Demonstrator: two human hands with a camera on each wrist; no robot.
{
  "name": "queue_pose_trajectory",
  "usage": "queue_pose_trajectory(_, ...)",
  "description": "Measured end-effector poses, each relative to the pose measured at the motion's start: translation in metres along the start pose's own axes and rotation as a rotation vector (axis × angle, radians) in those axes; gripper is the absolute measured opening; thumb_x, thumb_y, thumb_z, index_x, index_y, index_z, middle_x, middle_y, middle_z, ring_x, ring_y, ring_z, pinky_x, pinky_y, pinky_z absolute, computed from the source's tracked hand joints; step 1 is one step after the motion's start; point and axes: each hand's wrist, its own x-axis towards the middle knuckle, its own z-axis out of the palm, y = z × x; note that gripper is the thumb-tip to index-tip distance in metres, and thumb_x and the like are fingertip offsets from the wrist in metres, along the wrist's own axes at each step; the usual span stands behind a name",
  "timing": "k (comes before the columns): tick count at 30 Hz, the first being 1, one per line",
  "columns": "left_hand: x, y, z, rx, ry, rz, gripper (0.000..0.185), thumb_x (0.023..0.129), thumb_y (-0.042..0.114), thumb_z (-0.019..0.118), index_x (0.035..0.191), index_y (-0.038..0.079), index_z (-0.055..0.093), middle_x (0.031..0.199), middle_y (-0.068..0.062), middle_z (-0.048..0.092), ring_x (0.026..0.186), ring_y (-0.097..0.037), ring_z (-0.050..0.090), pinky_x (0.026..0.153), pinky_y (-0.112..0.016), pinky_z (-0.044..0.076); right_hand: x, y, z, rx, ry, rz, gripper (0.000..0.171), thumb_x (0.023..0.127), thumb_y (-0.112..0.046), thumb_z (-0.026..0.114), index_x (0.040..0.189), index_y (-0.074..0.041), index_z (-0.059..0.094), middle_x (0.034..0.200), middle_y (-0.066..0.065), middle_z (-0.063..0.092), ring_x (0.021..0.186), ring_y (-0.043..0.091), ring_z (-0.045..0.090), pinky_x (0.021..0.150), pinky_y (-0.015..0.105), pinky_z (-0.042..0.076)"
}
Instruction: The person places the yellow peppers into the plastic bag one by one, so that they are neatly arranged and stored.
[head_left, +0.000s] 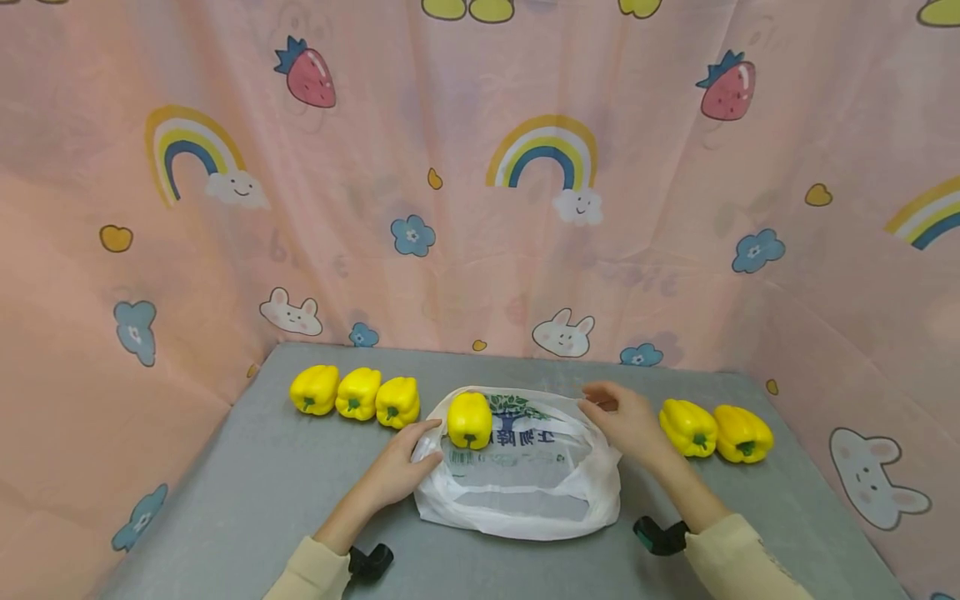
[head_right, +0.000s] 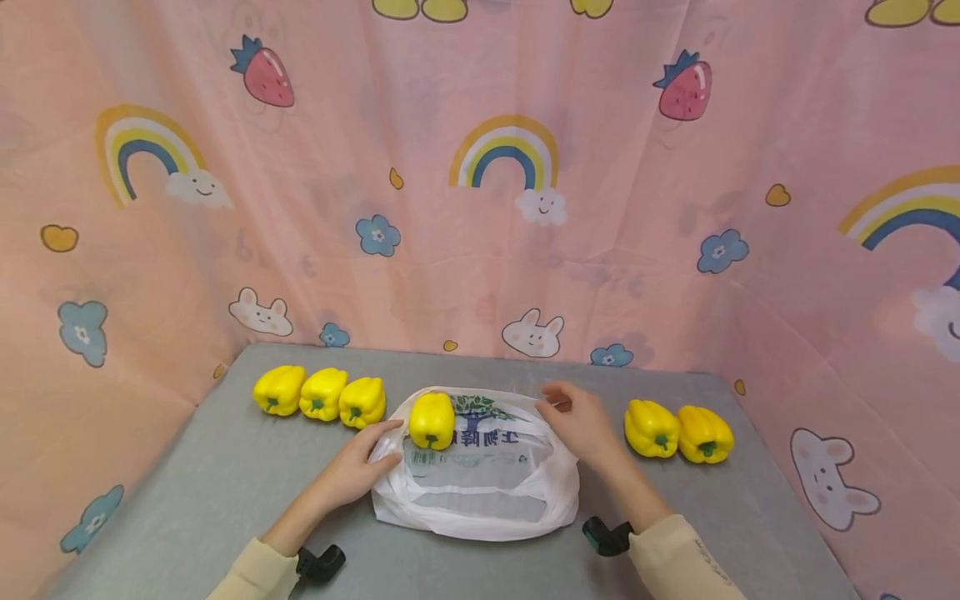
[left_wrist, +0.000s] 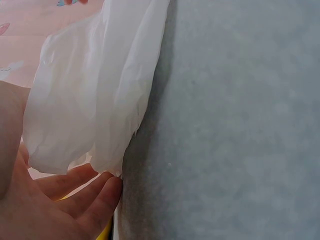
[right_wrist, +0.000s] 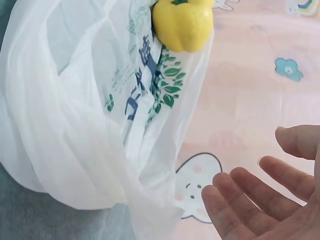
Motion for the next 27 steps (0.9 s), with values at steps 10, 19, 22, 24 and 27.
queue_pose_trajectory(10, -0.001, 0.000, 0.001, 0.004, -0.003, 0.006, 0.054, 0.099, 0.025, 0.065, 0.149, 0.012, 0.050, 0.151, -0.016, 0.047, 0.141, -0.038, 0.041, 0.114, -0.062, 0.032, -0.009, 0.009, -0.020, -0.008, 0.043, 0.044, 0.051, 0.104, -0.039, 0.057, 0.136, 0.000, 0.058, 0.130, 0.022, 0.063, 0.118, 0.041, 0.059, 0.094, 0.056, 0.053)
queue_pose_trajectory(19, 0.000, -0.001, 0.000, -0.002, -0.003, -0.001, 0.054, 0.099, 0.025, 0.066, 0.149, 0.013, 0.050, 0.151, -0.015, 0.047, 0.141, -0.037, 0.041, 0.114, -0.063, 0.031, -0.013, 0.028, -0.034, -0.056, 0.082, 0.059, 0.051, 0.105, -0.040, 0.055, 0.135, 0.001, 0.058, 0.129, 0.024, 0.063, 0.117, 0.042, 0.058, 0.093, 0.057, 0.052)
queue_pose_trajectory(22, 0.000, -0.001, 0.000, -0.001, -0.002, 0.006, 0.053, 0.099, 0.025, 0.066, 0.149, 0.012, 0.051, 0.151, -0.016, 0.047, 0.141, -0.038, 0.041, 0.113, -0.064, 0.031, -0.014, 0.036, -0.038, -0.083, 0.097, 0.059, 0.051, 0.105, -0.039, 0.055, 0.135, 0.002, 0.058, 0.129, 0.025, 0.063, 0.116, 0.043, 0.058, 0.092, 0.058, 0.052)
queue_pose_trajectory(24, 0.000, -0.001, 0.000, -0.002, -0.003, 0.007, 0.053, 0.099, 0.026, 0.066, 0.149, 0.012, 0.051, 0.151, -0.016, 0.047, 0.141, -0.039, 0.041, 0.113, -0.064, 0.031, -0.015, 0.041, -0.041, -0.092, 0.101, 0.063, 0.050, 0.105, -0.038, 0.055, 0.135, 0.002, 0.058, 0.130, 0.026, 0.062, 0.116, 0.044, 0.058, 0.092, 0.059, 0.052)
queue_pose_trajectory(27, 0.000, -0.001, 0.000, -0.006, -0.004, 0.008, 0.053, 0.099, 0.026, 0.066, 0.149, 0.013, 0.051, 0.151, -0.016, 0.047, 0.141, -0.039, 0.041, 0.113, -0.064, 0.031, -0.017, 0.049, -0.045, -0.100, 0.107, 0.076, 0.051, 0.106, -0.038, 0.054, 0.135, 0.003, 0.057, 0.130, 0.027, 0.061, 0.117, 0.045, 0.058, 0.094, 0.060, 0.050)
